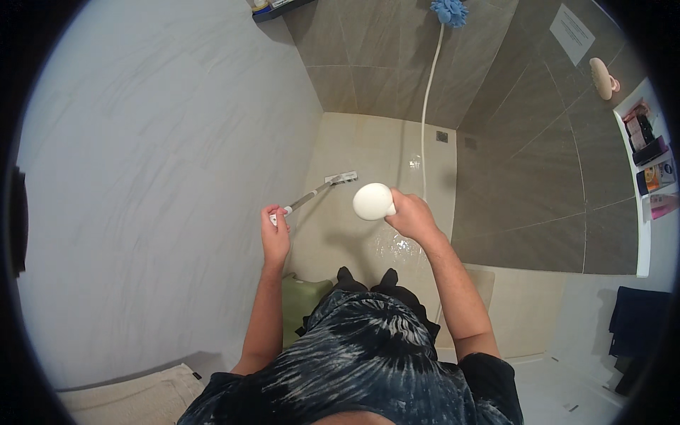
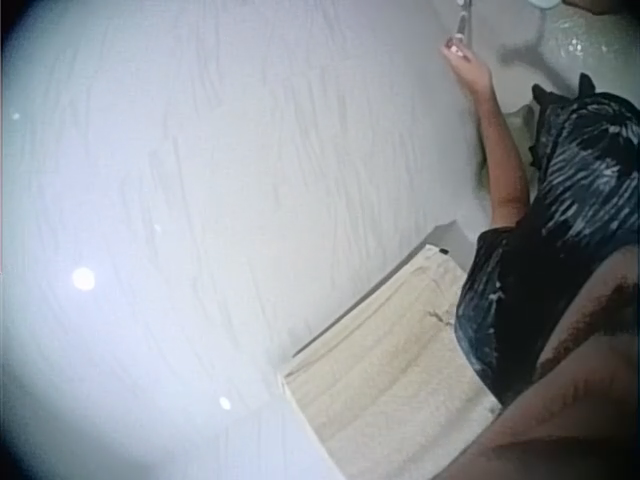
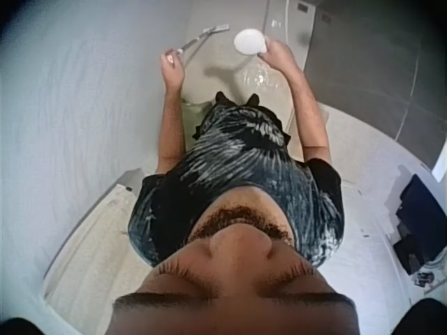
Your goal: Use a squeegee and a handheld showerhead to rinse and clean the floor of a tiled shower stall.
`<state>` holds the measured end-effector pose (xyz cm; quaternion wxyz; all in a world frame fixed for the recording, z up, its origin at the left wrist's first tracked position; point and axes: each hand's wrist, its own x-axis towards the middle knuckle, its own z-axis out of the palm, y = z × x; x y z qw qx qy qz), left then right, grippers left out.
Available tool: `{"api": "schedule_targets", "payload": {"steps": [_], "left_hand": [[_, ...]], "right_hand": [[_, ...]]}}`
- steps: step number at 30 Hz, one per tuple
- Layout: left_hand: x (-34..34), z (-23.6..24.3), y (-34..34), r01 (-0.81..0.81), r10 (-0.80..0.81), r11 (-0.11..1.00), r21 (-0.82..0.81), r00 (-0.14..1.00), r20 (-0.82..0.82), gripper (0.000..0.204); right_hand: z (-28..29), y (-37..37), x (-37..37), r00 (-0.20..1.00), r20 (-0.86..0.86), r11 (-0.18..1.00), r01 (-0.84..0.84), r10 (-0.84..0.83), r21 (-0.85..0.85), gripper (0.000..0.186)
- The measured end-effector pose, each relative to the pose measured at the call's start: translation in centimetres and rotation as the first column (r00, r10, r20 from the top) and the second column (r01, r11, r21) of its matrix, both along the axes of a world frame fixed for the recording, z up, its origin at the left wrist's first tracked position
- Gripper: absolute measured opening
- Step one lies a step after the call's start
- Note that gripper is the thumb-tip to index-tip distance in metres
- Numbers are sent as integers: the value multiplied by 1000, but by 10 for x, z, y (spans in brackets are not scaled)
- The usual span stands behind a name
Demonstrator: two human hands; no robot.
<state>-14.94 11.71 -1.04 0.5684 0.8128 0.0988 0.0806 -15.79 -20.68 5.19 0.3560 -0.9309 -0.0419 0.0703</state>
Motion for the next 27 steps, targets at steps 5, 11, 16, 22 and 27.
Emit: {"api": "schedule_targets", "payload": {"steps": [5,11,16,22,27], "left_hand": [[1,0,0,-13,13,1000,2,1000,-19,26],[1,-15,2,-26,26,1000,-2,999,22,26],[2,-20,4,-34,35,999,-14,997,67,26],[2,-10,1,-37,36,997,-63,999,-16,26],[2,-4,0,9,-10,1000,-19,999,-42,26]], "right_hand": [[-20,10,-6,996,67,998,-64,64,-6,28],[-66,12,-6,969,-63,936,-247,239,-251,18],[-118,-25,-2,969,-191,822,-236,158,-518,17],[-129,-60,-5,988,-149,743,-137,50,-655,19],[-124,-44,-10,988,-93,793,-153,121,-589,17]]}}
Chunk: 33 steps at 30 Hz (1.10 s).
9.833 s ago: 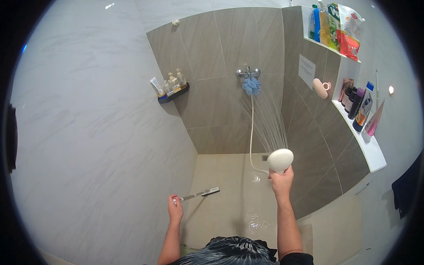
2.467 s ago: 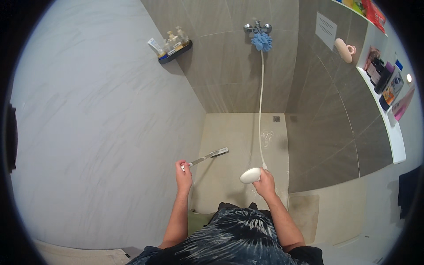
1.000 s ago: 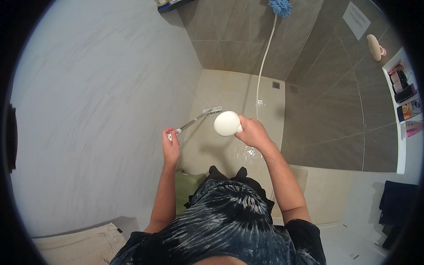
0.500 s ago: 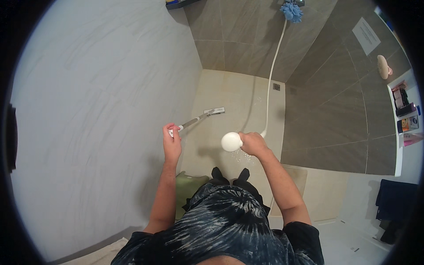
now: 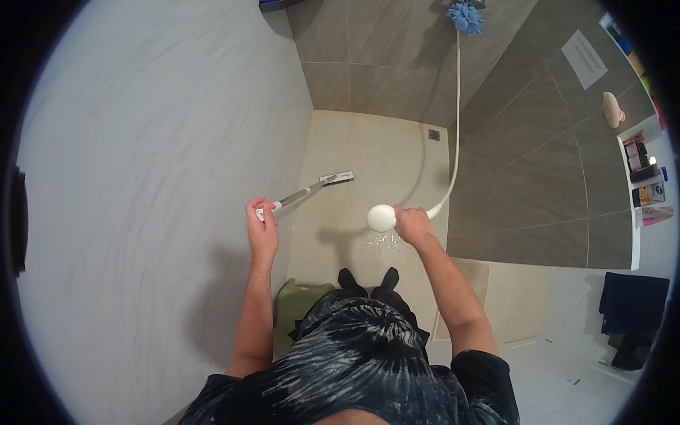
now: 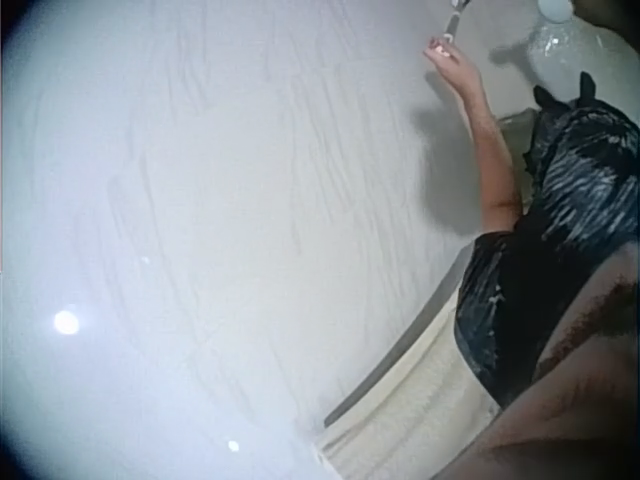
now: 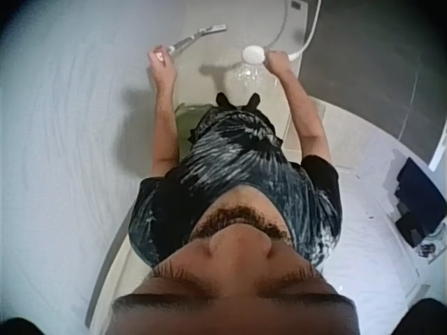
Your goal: Use a squeegee and a handheld showerhead to rinse and clean the floor of a tiled shower stall.
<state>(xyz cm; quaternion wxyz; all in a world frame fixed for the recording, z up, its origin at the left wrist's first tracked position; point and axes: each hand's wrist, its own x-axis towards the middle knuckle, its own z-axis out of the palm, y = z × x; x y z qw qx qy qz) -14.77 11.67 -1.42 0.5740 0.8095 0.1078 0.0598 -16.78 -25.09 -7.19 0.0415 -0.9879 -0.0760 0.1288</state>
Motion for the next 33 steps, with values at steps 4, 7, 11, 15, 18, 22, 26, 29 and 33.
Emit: {"api": "schedule_targets", "payload": {"steps": [4,7,11,15,18,22,26,29,33], "left_hand": [[2,-15,1,-40,40,999,-1,993,114,27],[1,-16,1,-30,32,998,-47,998,58,27],[3,-23,2,-39,39,999,6,996,75,28],[1,-22,6,-48,48,999,4,997,66,28],[0,-15,1,-42,42,999,9,998,44,28],[0,-16,5,-51,51,999,11,997,51,28],[1,-15,3,-50,50,999,-1,998,42,28],[1,-24,3,-50,50,999,-4,997,67,28],[-2,-25,10,-71,71,997,10,996,57,27]], "right_hand": [[-3,14,-4,999,-23,999,-25,25,22,15],[-14,2,-7,999,-45,1000,12,-13,-23,16],[-17,-30,-8,989,-43,989,138,-141,-56,19],[-6,-47,-3,911,27,885,393,-413,250,34],[4,-63,8,845,30,763,467,-535,448,45],[37,-62,28,804,-70,617,507,-591,602,45],[49,-84,48,804,-156,471,480,-574,740,45],[71,-93,61,798,-133,340,393,-588,855,52],[122,-81,83,732,-216,37,312,-647,949,65]]}}
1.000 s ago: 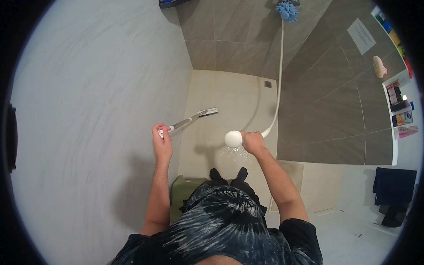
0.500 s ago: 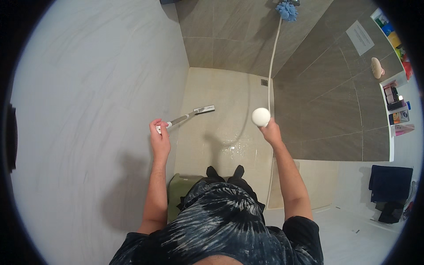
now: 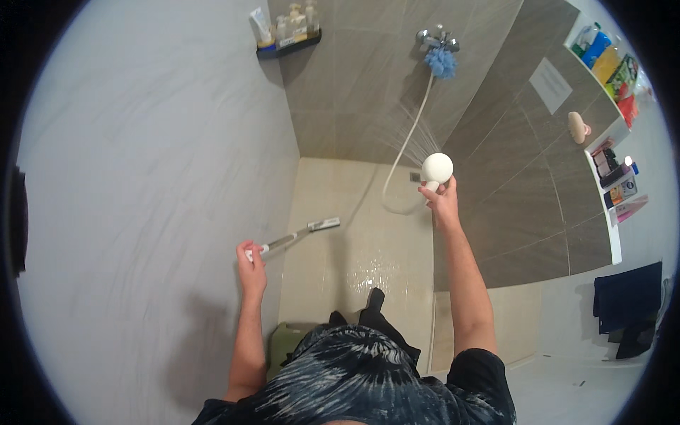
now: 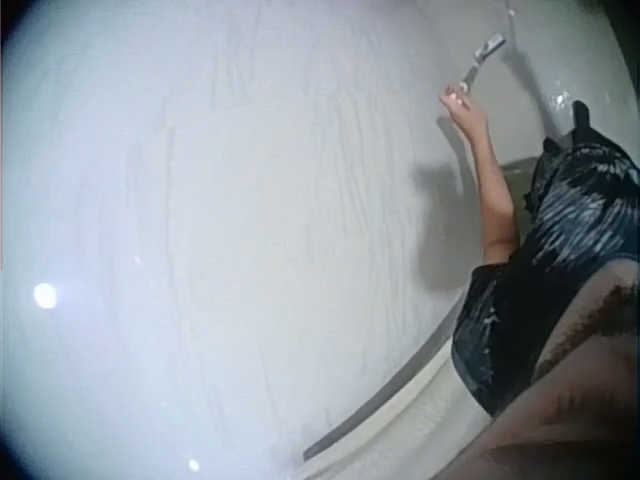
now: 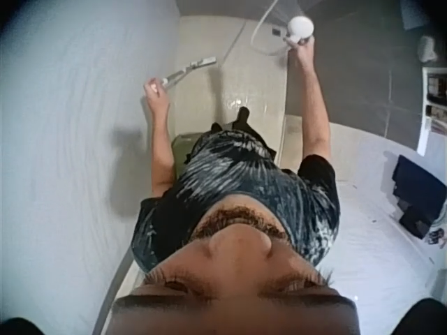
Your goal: Use a squeegee and a handheld showerhead to rinse and clean the floor of a tiled shower stall.
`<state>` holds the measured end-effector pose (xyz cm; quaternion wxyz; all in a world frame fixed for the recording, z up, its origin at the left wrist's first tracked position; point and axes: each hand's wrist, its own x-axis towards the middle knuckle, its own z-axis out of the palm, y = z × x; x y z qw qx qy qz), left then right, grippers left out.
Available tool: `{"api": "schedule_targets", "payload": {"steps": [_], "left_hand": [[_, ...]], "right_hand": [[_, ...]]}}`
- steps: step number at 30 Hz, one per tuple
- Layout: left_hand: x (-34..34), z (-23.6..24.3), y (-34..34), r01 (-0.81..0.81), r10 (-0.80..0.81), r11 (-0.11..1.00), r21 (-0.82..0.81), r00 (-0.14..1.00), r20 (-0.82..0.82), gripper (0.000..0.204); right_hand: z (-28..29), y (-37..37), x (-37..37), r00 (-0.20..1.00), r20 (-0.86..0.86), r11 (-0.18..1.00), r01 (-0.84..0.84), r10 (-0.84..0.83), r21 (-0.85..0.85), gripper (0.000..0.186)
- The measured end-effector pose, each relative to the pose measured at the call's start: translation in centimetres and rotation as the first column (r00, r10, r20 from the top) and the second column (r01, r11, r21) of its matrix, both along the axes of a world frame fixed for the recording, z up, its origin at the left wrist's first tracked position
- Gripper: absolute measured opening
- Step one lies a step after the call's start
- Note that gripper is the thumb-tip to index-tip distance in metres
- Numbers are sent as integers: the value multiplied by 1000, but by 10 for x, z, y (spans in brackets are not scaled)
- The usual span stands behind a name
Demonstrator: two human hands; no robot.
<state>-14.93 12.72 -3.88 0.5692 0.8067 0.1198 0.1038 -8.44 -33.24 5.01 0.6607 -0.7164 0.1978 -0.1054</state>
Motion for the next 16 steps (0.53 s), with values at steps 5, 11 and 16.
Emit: {"api": "schedule_targets", "payload": {"steps": [5,11,16], "left_hand": [[5,4,0,-3,3,1000,-18,1000,-17,26],[18,11,-7,53,-56,998,35,994,95,22],[76,43,8,100,-99,995,-8,994,44,21]], "right_hand": [[33,-21,48,992,116,988,32,-49,149,70],[64,-62,123,987,150,997,65,-58,-38,59],[99,-77,203,970,240,969,94,-38,-227,61]]}}
